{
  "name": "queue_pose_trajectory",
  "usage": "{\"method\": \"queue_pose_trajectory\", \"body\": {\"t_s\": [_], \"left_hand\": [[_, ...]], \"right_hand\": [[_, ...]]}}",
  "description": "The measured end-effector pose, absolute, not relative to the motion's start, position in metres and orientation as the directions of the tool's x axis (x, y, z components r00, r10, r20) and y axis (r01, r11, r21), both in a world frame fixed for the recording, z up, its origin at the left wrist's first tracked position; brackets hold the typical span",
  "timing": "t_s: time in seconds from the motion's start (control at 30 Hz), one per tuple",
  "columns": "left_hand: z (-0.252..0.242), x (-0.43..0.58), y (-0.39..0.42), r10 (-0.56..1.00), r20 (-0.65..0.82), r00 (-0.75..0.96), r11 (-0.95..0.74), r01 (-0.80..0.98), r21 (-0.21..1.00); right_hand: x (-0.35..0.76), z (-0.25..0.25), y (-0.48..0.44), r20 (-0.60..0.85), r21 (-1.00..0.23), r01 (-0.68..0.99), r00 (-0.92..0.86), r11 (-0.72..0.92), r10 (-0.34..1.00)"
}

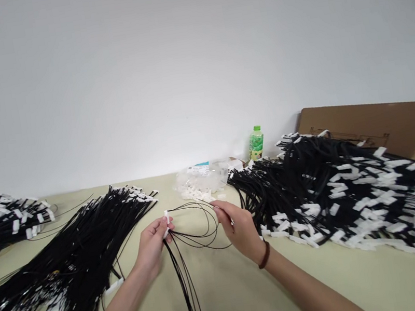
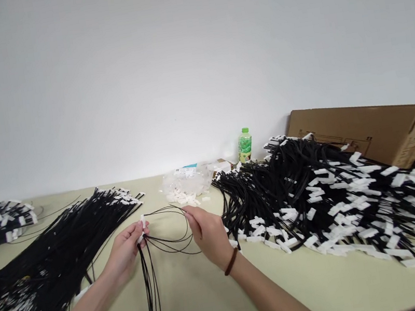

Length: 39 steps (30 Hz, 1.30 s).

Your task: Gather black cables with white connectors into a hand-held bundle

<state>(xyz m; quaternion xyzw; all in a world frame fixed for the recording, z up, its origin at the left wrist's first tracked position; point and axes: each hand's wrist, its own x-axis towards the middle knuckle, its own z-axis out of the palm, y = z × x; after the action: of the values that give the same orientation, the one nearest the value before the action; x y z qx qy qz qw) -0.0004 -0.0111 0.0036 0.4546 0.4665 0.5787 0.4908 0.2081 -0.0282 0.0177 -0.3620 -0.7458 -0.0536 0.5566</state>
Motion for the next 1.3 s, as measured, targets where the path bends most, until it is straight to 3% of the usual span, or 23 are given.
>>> {"method": "queue_pose_trajectory", "body": {"t_s": [0.17,0.37,0.57,0.83,0.97,1.3], "left_hand": [[0.012,-0.005,-0.013,0.986,0.067,-0.151,-0.093,-0.170,0.981],[0.012,-0.012,-0.012,0.955,0.068,-0.289,-0.133,-0.212,0.968],[0.006,-0.011,-0.008,0.963,0.084,-0.257,-0.141,-0.212,0.967],[0.010,-0.017,-0.010,0.941,0.114,-0.320,-0.173,-0.164,0.971],[0.006,-0.022,-0.008,0.880,0.182,-0.438,-0.245,-0.090,0.965],[0.007,-0.016,-0.012,0.867,0.197,-0.458,-0.274,-0.109,0.955]], "right_hand": [[0.207,0.021,-0.033,0.856,-0.274,0.584,-0.215,0.764,0.471],[0.211,0.020,-0.028,0.870,-0.267,0.606,-0.183,0.749,0.458],[0.211,0.021,-0.026,0.883,-0.209,0.644,-0.199,0.736,0.425],[0.215,0.028,-0.028,0.894,-0.260,0.679,-0.098,0.686,0.436],[0.214,0.030,-0.031,0.894,-0.309,0.638,-0.057,0.705,0.444],[0.206,0.016,-0.034,0.884,-0.256,0.592,-0.176,0.764,0.433]]}}
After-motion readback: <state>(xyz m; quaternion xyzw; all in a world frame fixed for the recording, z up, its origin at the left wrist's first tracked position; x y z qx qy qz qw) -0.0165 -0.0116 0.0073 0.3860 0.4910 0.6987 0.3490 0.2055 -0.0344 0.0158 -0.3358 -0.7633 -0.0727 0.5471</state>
